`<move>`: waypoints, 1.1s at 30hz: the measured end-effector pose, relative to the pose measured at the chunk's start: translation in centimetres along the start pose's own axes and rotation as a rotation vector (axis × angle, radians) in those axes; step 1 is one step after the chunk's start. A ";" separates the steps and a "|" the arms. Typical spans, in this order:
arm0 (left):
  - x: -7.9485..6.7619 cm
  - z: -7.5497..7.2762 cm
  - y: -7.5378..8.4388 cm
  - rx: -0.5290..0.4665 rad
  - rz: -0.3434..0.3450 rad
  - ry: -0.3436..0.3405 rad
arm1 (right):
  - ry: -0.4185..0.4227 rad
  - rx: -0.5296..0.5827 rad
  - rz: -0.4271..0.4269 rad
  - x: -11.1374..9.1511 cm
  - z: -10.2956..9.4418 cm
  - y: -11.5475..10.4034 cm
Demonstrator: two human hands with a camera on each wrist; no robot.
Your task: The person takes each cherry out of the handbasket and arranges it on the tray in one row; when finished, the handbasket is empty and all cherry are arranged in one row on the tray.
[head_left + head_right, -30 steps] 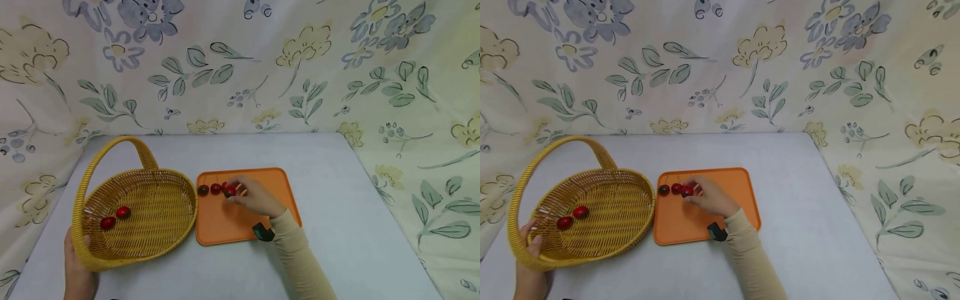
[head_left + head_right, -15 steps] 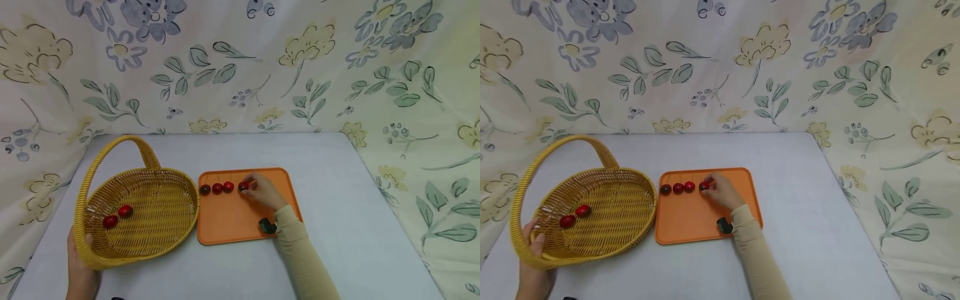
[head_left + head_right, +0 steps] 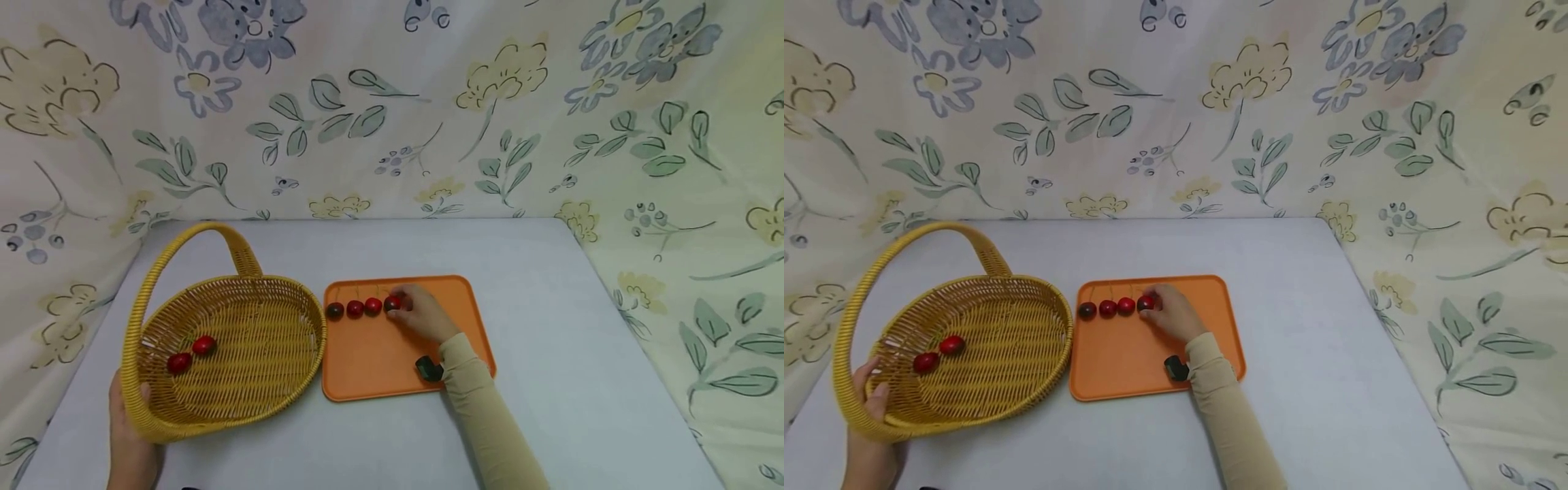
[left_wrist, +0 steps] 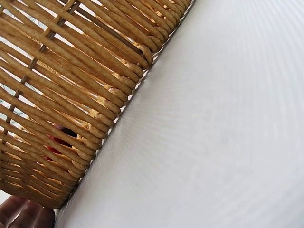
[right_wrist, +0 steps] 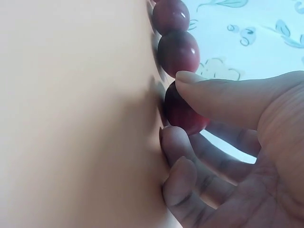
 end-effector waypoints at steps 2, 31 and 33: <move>0.0 0.0 0.0 0.010 0.006 -0.005 | 0.001 0.001 -0.004 0.0 0.0 -0.1; -0.4 0.3 0.3 -0.021 -0.011 -0.009 | -0.037 0.088 -0.306 -1.4 -1.6 -10.4; -0.4 0.2 0.3 -0.012 -0.010 -0.008 | -0.123 0.174 -0.348 -1.2 -0.2 -13.0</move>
Point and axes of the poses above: each hand's wrist, its own x-axis towards the middle knuckle, its own z-axis out of the palm, y = z × x, the point moved 9 cm from there along x, towards the middle knuckle, and after that the axes turned 3 degrees about -x, right-handed, at the moved point
